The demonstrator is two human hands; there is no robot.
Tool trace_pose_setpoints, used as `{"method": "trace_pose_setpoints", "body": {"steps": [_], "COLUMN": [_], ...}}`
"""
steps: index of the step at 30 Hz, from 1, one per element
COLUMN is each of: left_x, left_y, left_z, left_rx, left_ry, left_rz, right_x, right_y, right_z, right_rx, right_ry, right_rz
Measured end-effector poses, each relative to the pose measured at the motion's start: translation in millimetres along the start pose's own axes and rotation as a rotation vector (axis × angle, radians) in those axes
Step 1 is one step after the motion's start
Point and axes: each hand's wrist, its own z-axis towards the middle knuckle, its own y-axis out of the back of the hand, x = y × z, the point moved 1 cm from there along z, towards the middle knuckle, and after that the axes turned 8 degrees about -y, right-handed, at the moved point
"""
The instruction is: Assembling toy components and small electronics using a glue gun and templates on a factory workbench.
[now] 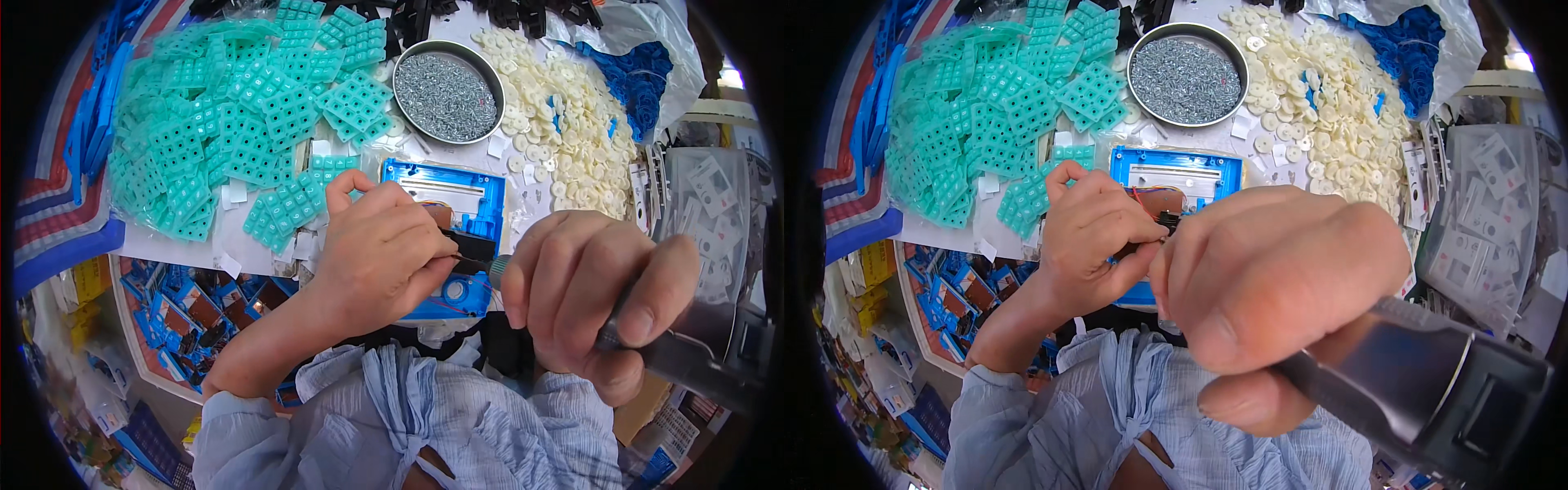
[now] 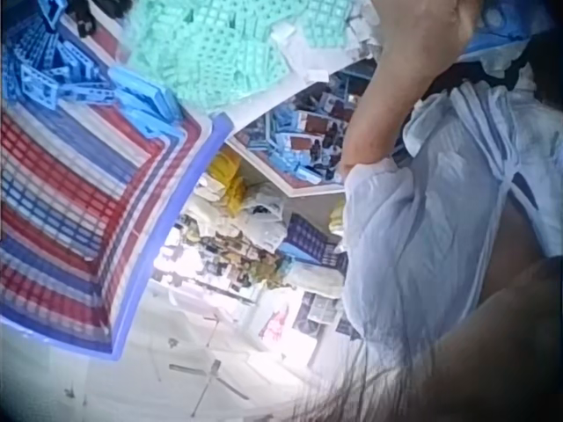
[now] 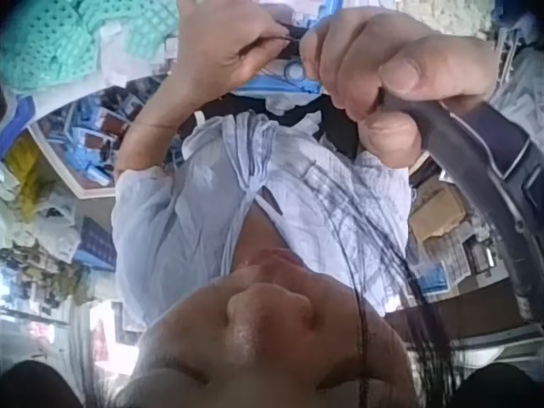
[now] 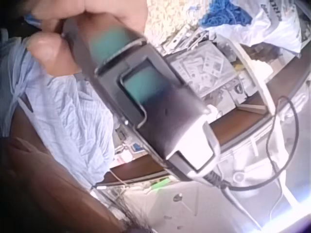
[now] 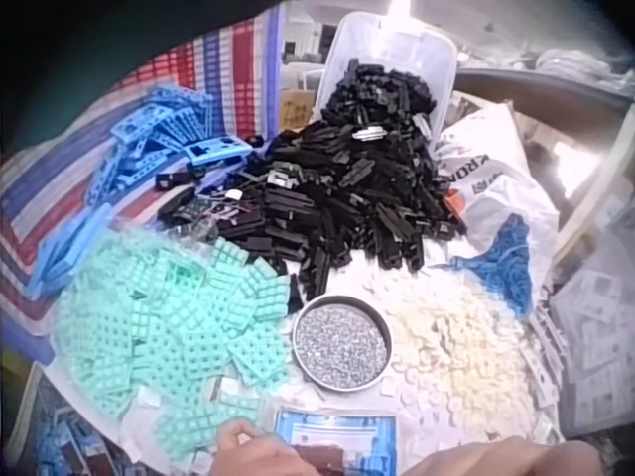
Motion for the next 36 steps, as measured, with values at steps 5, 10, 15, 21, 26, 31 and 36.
{"method": "trace_pose_setpoints", "body": {"steps": [5, 10, 15, 21, 26, 31, 36], "left_x": [0, 0, -1, -4, 5, 7, 8], "left_y": [0, -3, -3, -8, -13, -9, -9], "left_z": [0, 1, -5, -37, -41, -32, -32], "left_rx": [-0.057, -0.09, -0.084, 0.12, 0.152, 0.15, 0.166], "left_ry": [-0.01, -0.064, -0.021, 0.142, 0.08, 0.041, 0.025], "left_rz": [0.016, 0.046, 0.084, 0.22, 0.21, 0.183, 0.211], "right_x": [-5, -2, 1, -18, -31, -34, -42], "right_y": [0, 0, 1, 6, 0, -2, -5], "right_z": [0, -1, -3, -4, -6, -9, -10], "right_rx": [-0.023, -0.025, -0.052, -0.124, -0.153, -0.161, -0.183], "right_ry": [0.057, 0.023, 0.005, 0.022, -0.01, -0.064, -0.091], "right_rz": [0.035, -0.011, -0.009, 0.009, -0.004, -0.004, -0.004]}}
